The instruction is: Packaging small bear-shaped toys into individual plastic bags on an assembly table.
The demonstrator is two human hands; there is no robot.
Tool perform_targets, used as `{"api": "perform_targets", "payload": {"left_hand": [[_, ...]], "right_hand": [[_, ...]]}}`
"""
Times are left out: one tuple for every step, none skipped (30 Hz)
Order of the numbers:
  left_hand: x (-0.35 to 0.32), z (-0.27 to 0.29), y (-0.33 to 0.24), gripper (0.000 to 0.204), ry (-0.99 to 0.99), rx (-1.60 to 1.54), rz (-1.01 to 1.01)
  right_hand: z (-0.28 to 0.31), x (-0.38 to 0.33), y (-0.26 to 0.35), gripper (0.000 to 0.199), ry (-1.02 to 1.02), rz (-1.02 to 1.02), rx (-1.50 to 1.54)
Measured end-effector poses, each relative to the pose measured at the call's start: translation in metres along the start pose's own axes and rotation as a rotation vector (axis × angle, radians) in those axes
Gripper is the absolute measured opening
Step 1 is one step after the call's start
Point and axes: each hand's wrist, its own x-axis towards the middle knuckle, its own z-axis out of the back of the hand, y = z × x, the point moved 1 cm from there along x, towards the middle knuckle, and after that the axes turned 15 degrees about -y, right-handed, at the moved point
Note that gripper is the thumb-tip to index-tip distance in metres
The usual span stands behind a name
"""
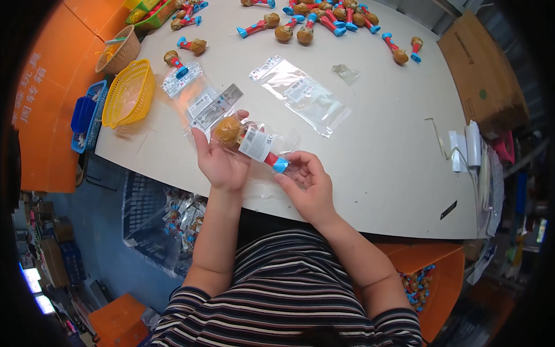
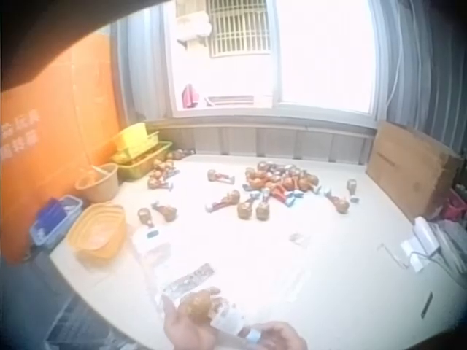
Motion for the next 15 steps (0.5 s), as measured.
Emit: {"api": "perform_targets", "payload": {"left_hand": [[-0.003,-0.002,0.001,0.075,0.028,-0.071,-0.021],[-0.005,-0.005,0.003,0.074,0.056,-0.142,-0.039],[-0.006,-0.007,0.006,0.074,0.057,-0.143,-0.038],[-0.006,-0.009,0.008,0.074,0.005,-0.203,-0.037],[-0.006,-0.010,0.009,0.073,-0.048,-0.263,-0.038],[-0.006,-0.009,0.009,0.073,-0.048,-0.263,-0.038],[-0.005,-0.007,0.009,0.074,-0.027,-0.290,-0.028],[-0.005,-0.007,0.008,0.074,-0.007,-0.316,-0.021],[-0.006,-0.008,0.006,0.074,-0.008,-0.313,-0.028],[-0.008,-0.009,0.003,0.068,-0.001,-0.185,-0.033],[-0.009,-0.009,0.000,0.061,0.008,-0.058,-0.038],[-0.011,-0.006,-0.001,0.061,0.006,-0.056,-0.048],[-0.014,0.000,0.000,0.055,-0.126,0.199,-0.058],[-0.018,0.008,-0.002,0.050,-0.266,0.457,-0.071],[-0.025,0.015,-0.009,0.050,-0.277,0.462,-0.090]], "right_hand": [[-0.002,-0.001,0.000,0.039,0.002,0.001,0.001],[-0.004,-0.001,-0.001,0.038,-0.043,-0.014,0.028],[-0.006,-0.002,-0.003,0.037,-0.088,-0.029,0.056],[-0.009,-0.003,-0.005,0.037,-0.089,-0.029,0.056],[-0.010,-0.004,-0.007,0.035,-0.124,-0.034,0.086],[-0.012,-0.004,-0.009,0.034,-0.158,-0.039,0.116],[-0.014,-0.006,-0.010,0.034,-0.157,-0.039,0.117],[-0.016,-0.007,-0.012,0.034,-0.174,-0.032,0.102],[-0.017,-0.008,-0.013,0.034,-0.190,-0.025,0.088],[-0.016,-0.009,-0.017,0.034,-0.183,-0.028,0.092],[-0.015,-0.009,-0.022,0.038,-0.197,0.036,-0.002],[-0.014,-0.009,-0.024,0.042,-0.208,0.101,-0.095],[-0.011,-0.010,-0.023,0.042,-0.196,0.100,-0.089],[-0.012,-0.009,-0.017,0.044,-0.141,0.150,-0.235],[-0.014,-0.010,-0.012,0.046,-0.084,0.202,-0.380]]}}
